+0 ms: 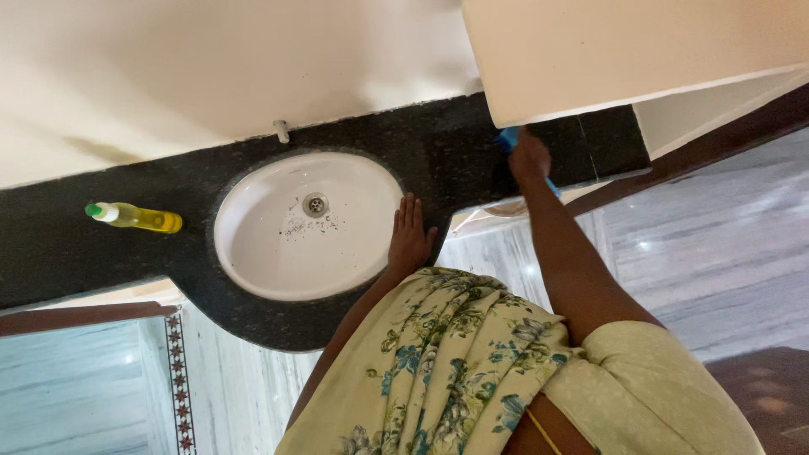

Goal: The person scrubs the inside of a white bathroom sink and the surrounding black countertop using a blue scrub brush. They apply liquid soap from a yellow bottle to the sink and continue scrubbing the basin and counter surfaces.

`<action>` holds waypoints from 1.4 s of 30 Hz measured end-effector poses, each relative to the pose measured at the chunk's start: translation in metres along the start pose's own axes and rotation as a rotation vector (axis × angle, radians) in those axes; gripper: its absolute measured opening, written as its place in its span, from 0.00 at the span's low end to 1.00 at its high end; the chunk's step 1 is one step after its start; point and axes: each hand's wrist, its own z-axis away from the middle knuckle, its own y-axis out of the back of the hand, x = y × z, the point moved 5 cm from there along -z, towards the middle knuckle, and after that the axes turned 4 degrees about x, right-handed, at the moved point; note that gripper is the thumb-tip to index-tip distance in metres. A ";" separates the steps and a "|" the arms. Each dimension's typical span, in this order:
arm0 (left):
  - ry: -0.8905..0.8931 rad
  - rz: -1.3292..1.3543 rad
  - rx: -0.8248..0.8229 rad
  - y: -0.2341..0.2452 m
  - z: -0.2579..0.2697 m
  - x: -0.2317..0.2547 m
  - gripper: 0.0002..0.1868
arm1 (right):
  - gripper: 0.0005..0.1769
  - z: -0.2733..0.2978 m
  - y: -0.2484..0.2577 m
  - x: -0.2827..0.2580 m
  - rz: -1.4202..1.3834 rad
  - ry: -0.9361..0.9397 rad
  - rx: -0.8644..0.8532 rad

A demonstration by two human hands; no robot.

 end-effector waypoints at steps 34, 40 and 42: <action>0.005 0.116 -0.083 -0.015 -0.002 -0.015 0.38 | 0.38 0.148 -0.061 -0.025 -0.067 0.135 -0.150; 0.002 0.126 -0.094 -0.008 -0.005 -0.009 0.39 | 0.32 0.070 0.011 0.116 -0.033 -0.393 0.154; -0.014 0.124 -0.074 -0.008 -0.004 -0.010 0.39 | 0.33 0.063 0.014 0.113 0.001 -0.360 0.197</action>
